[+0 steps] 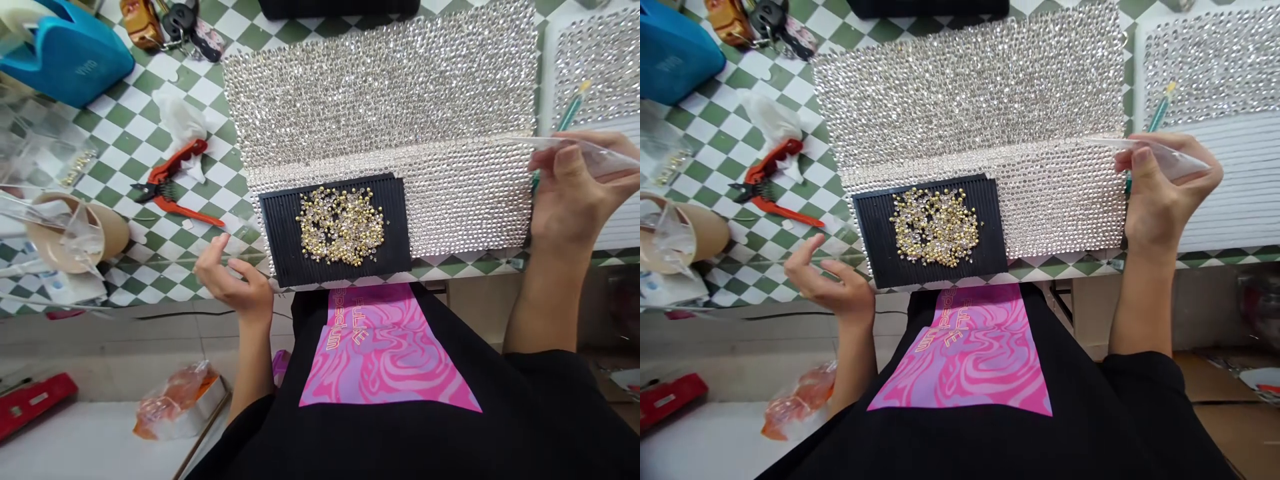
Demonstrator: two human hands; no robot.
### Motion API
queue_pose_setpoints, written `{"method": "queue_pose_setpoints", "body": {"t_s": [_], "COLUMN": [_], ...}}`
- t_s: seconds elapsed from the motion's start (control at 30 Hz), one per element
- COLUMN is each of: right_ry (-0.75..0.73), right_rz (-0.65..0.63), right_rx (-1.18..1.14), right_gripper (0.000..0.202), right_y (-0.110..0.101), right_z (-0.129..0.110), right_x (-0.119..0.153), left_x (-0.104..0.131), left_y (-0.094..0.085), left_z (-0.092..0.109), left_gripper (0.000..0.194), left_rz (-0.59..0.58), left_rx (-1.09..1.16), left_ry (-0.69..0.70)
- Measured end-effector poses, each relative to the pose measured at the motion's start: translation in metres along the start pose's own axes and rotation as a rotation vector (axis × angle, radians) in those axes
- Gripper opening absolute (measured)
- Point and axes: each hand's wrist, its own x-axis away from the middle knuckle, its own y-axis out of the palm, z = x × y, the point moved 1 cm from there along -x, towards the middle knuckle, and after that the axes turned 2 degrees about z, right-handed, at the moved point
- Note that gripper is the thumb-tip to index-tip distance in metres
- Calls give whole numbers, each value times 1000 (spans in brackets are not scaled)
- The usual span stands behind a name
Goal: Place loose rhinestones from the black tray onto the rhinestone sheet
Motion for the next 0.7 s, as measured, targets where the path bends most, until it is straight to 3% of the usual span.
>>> {"method": "queue_pose_setpoints", "body": {"t_s": [0.17,0.27,0.37,0.5,0.57,0.7], "right_ry": [159,241,224,267,283,293], "right_rz": [39,16,-25,-115,-129,-107], "right_rx": [-38,-31,-81,-87,-113,-126], "right_gripper": [44,42,40,42,44,45], "right_y": [7,21,42,71,81,90], "right_z": [-22,-34,-44,-54,-59,-69], "right_x": [16,33,52,77,87,103], "left_x": [-10,-15,-14,-8,-7,-10], "left_y": [-7,-10,-7,11,23,37], "left_z": [17,47,89,146,168,200], "left_gripper": [35,34,35,22,17,35], "left_rz": [16,6,-104,-421,-608,-977], "left_rx": [-29,97,328,670,738,832], "left_ry": [118,139,176,277,230,172]}}
